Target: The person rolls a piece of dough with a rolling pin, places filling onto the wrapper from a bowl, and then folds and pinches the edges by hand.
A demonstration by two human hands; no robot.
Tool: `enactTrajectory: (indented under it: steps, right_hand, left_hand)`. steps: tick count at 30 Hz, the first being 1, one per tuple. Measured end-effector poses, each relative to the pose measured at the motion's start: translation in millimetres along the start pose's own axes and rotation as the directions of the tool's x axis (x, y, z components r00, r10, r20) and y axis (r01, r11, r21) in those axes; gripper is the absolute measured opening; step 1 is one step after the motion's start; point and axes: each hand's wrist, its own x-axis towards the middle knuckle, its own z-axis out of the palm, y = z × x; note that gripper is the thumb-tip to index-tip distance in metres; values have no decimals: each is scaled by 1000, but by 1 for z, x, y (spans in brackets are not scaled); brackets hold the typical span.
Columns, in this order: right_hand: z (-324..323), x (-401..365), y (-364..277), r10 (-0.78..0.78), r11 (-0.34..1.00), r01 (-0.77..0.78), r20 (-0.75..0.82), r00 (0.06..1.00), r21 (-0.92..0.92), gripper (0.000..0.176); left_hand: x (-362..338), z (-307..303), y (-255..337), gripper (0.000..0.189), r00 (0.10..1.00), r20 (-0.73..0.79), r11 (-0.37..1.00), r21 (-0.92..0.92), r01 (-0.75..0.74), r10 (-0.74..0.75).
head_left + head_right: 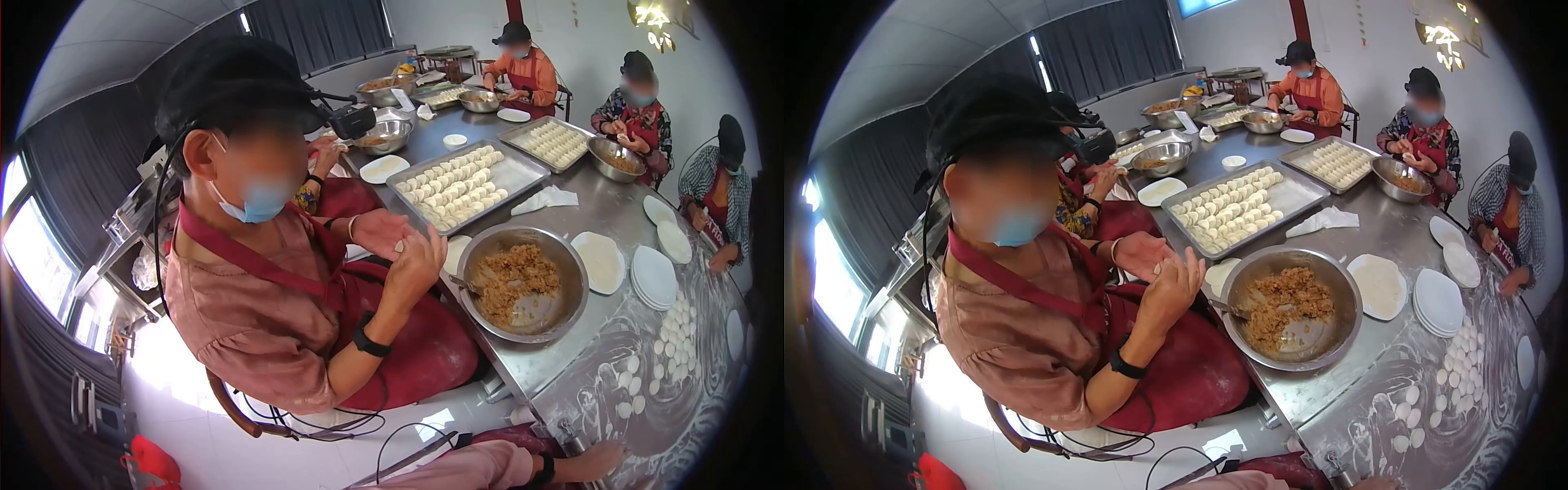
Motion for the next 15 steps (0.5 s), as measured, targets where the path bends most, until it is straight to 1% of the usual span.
enactTrajectory:
  steps: [1, 2, 4, 5, 6, 7, 8, 10, 11, 13, 14, 15]
  right_hand:
    - [1, 0, 1, -4, 1000, 4, 2, 1000, -4, 46]
    - [2, -1, 3, 96, 991, -93, -31, 995, 93, 46]
    - [2, -3, 8, 96, 992, -93, -43, 994, 80, 45]
    - [4, -3, 10, 96, 993, -92, -54, 994, 77, 45]
    - [3, -4, 14, 96, 993, -91, -57, 994, 71, 44]
    - [5, -5, 16, 96, 993, -91, -60, 994, 70, 44]
    - [7, -6, 19, 94, 993, -90, -59, 994, 70, 43]
    - [11, -6, 26, 88, 994, -84, -58, 994, 69, 43]
    - [11, -6, 30, 85, 994, -81, -60, 995, 66, 42]
    - [13, -5, 36, 82, 995, -78, -67, 994, 64, 42]
    - [10, -5, 40, 79, 995, -75, -67, 995, 58, 41]
    - [8, -6, 43, 79, 996, -75, -69, 994, 55, 41]
  left_hand:
    - [-1, -8, 5, 34, 1000, -18, 1000, 11, -7, 8]
    - [0, -15, 9, 34, 1000, -19, 1000, 3, -6, 6]
    - [5, -24, 14, 34, 986, 156, 998, -2, 66, -65]
    - [4, -15, 10, 34, 986, 158, 998, -4, 58, -56]
    - [0, 2, 3, 34, 1000, 19, 1000, 19, -19, 18]
    - [-1, -2, 3, 34, 988, -118, 994, 57, -89, 96]
    - [-1, -6, 5, 34, 989, -119, 995, 57, -87, 93]
    - [3, -19, 9, 36, 995, 103, 1000, 31, -4, 1]
    - [3, -17, 9, 36, 995, 101, 1000, 28, -3, 0]
    - [1, -12, 6, 36, 999, 25, 1000, 1, -29, 29]
    - [2, -12, 9, 36, 999, 25, 1000, -5, -28, 28]
    - [5, -19, 11, 38, 991, 131, 1000, 6, 10, -11]
